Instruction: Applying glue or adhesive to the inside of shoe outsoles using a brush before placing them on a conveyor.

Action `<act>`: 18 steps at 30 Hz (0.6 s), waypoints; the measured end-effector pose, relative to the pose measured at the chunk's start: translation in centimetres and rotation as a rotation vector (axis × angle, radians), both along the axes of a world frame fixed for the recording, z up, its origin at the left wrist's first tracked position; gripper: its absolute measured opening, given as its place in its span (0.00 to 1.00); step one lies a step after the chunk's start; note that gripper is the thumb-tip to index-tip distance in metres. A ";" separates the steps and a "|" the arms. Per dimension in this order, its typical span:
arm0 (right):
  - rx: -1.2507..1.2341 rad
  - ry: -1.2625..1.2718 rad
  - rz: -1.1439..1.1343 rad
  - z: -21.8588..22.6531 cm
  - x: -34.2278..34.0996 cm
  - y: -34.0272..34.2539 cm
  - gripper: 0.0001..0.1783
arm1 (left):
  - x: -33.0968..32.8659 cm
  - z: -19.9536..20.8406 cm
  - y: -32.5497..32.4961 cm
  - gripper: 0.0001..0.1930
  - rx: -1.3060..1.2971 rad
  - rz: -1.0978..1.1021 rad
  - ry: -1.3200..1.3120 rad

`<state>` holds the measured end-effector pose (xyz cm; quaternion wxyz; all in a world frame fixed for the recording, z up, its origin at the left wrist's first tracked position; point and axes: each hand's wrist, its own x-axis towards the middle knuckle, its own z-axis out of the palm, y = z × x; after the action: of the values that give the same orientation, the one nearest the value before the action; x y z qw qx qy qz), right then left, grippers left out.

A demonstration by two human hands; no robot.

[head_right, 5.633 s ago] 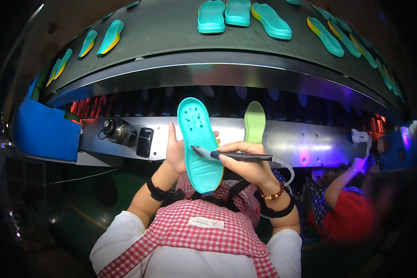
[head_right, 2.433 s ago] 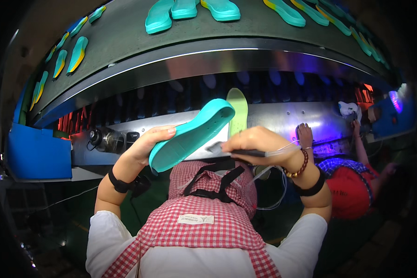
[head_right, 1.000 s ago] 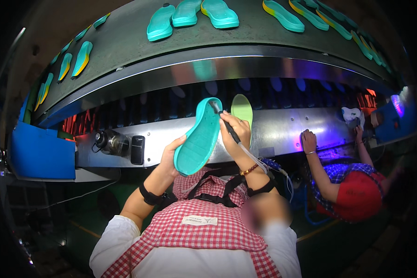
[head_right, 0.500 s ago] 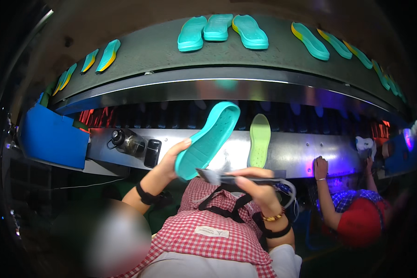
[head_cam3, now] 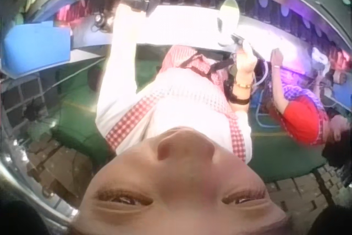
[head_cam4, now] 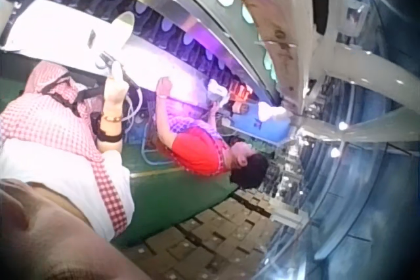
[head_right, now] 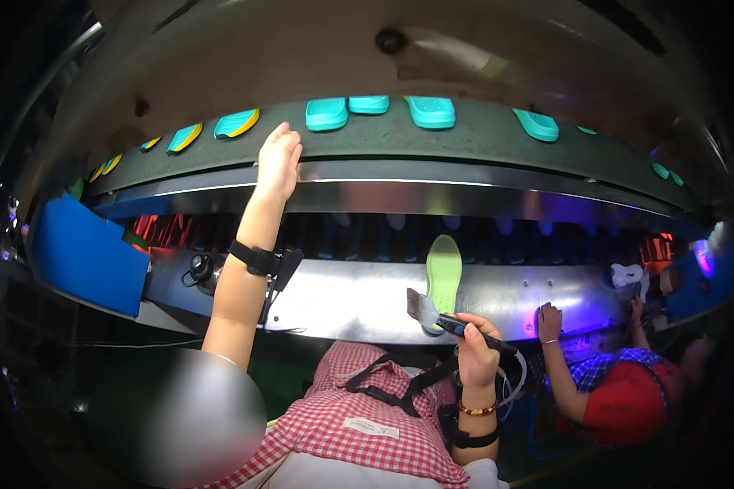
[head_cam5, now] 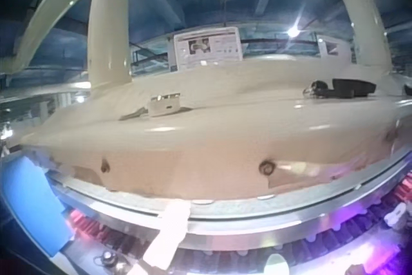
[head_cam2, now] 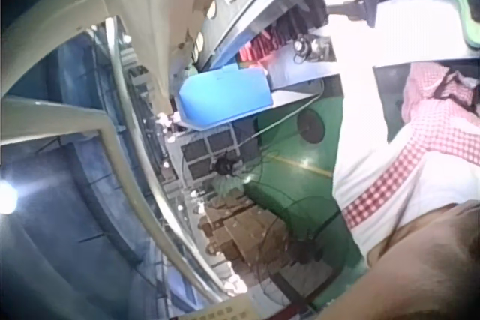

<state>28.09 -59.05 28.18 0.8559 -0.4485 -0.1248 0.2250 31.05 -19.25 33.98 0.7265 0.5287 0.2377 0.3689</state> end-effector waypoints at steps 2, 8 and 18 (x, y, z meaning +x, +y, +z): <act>-0.022 0.013 -0.017 -0.2 -0.1 -0.3 0.13 | 1.6 -0.2 -0.8 0.32 0.691 0.172 0.336; -0.027 0.079 -0.026 -1.2 -0.5 -0.7 0.13 | 4.8 -0.1 -0.4 0.19 1.057 0.290 0.557; -0.103 -0.039 0.013 -1.2 -0.6 -0.3 0.14 | 6.0 0.4 -4.3 0.16 1.143 0.151 0.450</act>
<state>27.47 -59.39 26.96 0.8276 -0.4954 -0.1328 0.2279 37.08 -23.59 34.35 0.2323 0.8809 0.1866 0.3677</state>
